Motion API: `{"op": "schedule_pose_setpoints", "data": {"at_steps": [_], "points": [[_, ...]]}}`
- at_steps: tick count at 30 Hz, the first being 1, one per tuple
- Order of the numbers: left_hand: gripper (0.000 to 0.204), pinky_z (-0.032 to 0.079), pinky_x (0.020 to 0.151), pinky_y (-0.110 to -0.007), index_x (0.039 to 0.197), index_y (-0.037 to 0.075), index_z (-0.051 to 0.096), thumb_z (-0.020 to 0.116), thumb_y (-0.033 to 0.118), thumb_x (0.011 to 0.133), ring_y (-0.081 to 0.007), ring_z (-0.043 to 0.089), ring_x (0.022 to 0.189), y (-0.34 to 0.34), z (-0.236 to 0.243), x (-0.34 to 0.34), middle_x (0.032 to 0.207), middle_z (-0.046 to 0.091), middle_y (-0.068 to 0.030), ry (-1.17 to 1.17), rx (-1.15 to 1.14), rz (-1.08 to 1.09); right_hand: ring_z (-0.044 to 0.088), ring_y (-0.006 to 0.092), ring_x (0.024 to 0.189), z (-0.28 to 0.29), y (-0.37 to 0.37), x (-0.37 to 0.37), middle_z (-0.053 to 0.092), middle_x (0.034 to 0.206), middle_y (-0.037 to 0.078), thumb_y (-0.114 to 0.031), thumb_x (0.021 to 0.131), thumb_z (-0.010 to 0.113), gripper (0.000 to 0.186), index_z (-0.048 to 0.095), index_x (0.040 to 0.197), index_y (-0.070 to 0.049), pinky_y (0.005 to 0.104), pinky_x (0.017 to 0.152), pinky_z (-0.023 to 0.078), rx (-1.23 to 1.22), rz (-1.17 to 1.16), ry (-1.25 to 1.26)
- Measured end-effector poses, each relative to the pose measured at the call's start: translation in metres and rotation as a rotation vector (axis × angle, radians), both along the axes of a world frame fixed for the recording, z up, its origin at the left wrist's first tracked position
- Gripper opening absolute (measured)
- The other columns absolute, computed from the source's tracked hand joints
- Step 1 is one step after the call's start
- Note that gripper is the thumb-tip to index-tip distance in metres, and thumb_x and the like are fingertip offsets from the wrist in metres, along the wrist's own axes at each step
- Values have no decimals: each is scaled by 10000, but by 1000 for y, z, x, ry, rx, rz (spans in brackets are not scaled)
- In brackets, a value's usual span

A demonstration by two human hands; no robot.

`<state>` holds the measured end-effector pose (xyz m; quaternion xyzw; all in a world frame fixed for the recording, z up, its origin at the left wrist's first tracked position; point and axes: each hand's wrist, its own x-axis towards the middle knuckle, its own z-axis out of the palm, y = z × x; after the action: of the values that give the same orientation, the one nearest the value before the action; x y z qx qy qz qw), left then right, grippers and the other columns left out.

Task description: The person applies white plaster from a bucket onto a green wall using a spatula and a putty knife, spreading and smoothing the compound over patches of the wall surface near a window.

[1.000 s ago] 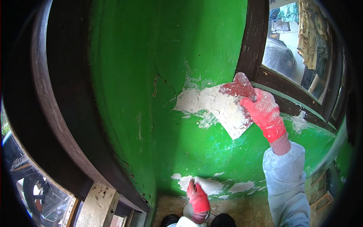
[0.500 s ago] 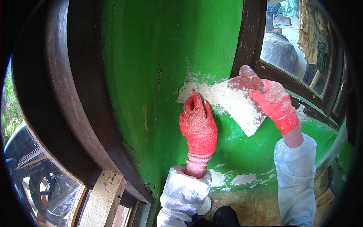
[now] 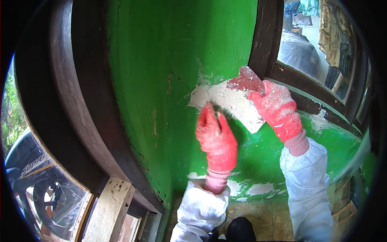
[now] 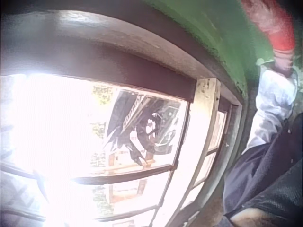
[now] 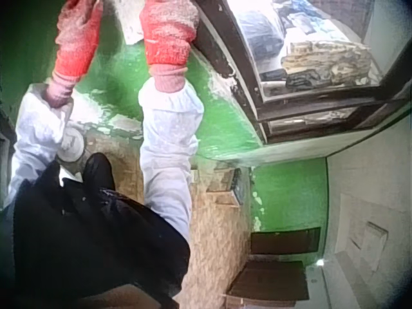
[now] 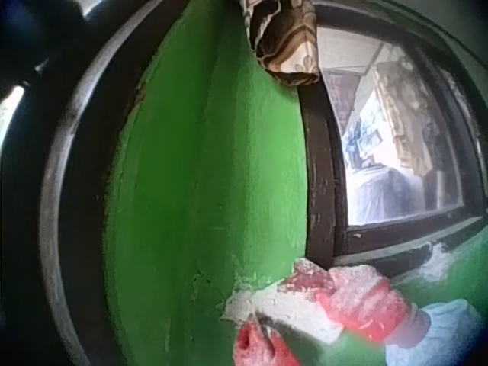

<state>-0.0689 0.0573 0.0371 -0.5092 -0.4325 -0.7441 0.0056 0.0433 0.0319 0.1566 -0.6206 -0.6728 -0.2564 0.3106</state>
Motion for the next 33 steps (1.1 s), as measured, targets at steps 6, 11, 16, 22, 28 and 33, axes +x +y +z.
{"op": "schedule_pose_setpoints", "data": {"at_steps": [6, 11, 16, 22, 28, 33], "points": [[351, 414, 906, -366, 1187, -56, 477, 525, 26, 849, -354, 524, 1028, -13, -3, 12, 1137, 507, -244, -23, 14, -138, 586, 389, 820, -8, -14, 7, 610, 834, 212, -338, 757, 602, 323, 595, 853, -29, 454, 709, 474, -36, 38, 161], [371, 436, 869, -365, 1170, -64, 487, 530, 6, 809, -375, 545, 986, -19, 10, 6, 1151, 512, -255, 54, 31, -127, 591, 379, 823, -14, -29, 3, 611, 838, 208, -285, 757, 608, 275, 610, 875, -37, 431, 682, 483, -121, 171, 349], [454, 462, 804, -378, 1166, -70, 494, 516, -23, 716, -360, 564, 926, -15, 11, 3, 1184, 511, -236, 334, 49, 35, 591, 379, 824, -30, -21, 2, 615, 834, 200, -268, 769, 596, 257, 608, 898, -46, 426, 689, 483, -71, 200, 371], [547, 469, 765, -384, 1195, -78, 461, 506, -24, 652, -348, 567, 858, -20, 8, 14, 1200, 504, -223, 447, 9, -11, 597, 375, 834, -52, -36, 16, 628, 859, 194, -265, 778, 588, 269, 601, 927, -41, 423, 699, 483, -63, 130, 508], [592, 474, 741, -372, 1215, -71, 446, 525, -9, 632, -332, 565, 845, -30, 13, 20, 1213, 499, -207, 530, -20, -64, 638, 295, 769, -62, -54, 19, 643, 838, 166, -160, 792, 583, 219, 602, 956, -17, 350, 664, 491, 31, 249, 591], [576, 484, 744, -355, 1199, -55, 475, 540, -4, 629, -318, 575, 878, -40, 3, 5, 1211, 503, -203, 423, -26, 10, 625, 181, 714, -92, -44, 10, 642, 795, 152, -101, 793, 580, 210, 592, 975, 2, 309, 648, 488, 21, 511, 816]]}}
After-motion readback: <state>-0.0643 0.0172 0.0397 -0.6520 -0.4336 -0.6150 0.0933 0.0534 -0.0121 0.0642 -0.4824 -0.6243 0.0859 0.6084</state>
